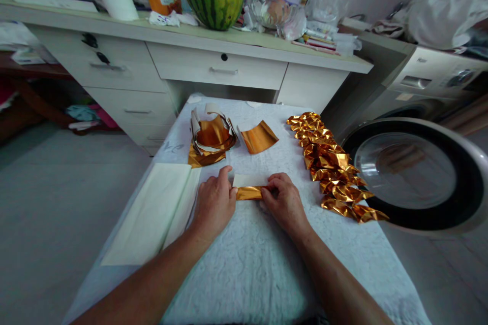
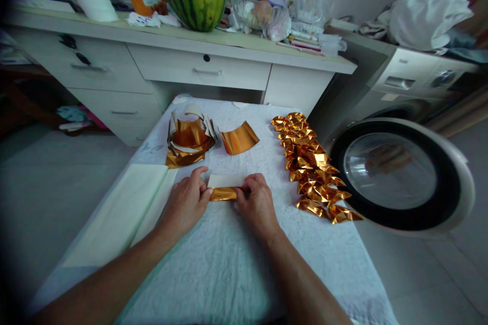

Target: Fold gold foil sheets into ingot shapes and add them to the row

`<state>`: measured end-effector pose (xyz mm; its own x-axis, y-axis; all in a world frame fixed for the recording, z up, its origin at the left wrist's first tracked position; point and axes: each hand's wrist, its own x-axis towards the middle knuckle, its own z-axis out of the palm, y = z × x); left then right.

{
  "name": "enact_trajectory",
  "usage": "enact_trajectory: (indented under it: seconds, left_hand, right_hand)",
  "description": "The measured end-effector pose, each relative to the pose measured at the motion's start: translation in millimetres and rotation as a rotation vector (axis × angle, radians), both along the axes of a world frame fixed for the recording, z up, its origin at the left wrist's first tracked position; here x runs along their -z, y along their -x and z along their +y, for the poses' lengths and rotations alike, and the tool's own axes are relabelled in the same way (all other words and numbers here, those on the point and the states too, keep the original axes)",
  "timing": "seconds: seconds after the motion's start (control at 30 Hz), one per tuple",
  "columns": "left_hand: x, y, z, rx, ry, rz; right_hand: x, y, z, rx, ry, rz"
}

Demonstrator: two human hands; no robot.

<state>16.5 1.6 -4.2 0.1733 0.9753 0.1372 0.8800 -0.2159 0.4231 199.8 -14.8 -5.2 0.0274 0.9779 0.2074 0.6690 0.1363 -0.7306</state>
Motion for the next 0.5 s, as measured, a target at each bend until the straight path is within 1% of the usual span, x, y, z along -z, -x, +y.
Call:
enact_trajectory:
  seconds: [0.13,0.3,0.5]
  left_hand:
    - [-0.8,-0.4,-0.5,-0.004,0.004,0.007]
    - [-0.9,-0.8,-1.3,-0.008,0.003,0.018]
    - [1.8,0.0,-0.7,-0.002,-0.023,0.011]
  right_hand:
    - [0.6,-0.8,0.9,0.002,0.015,-0.006]
    - [0.9,-1.4,0.8,-0.001,0.036,-0.064]
    - [3.3,-2.7,0.2,0.040,-0.009,-0.169]
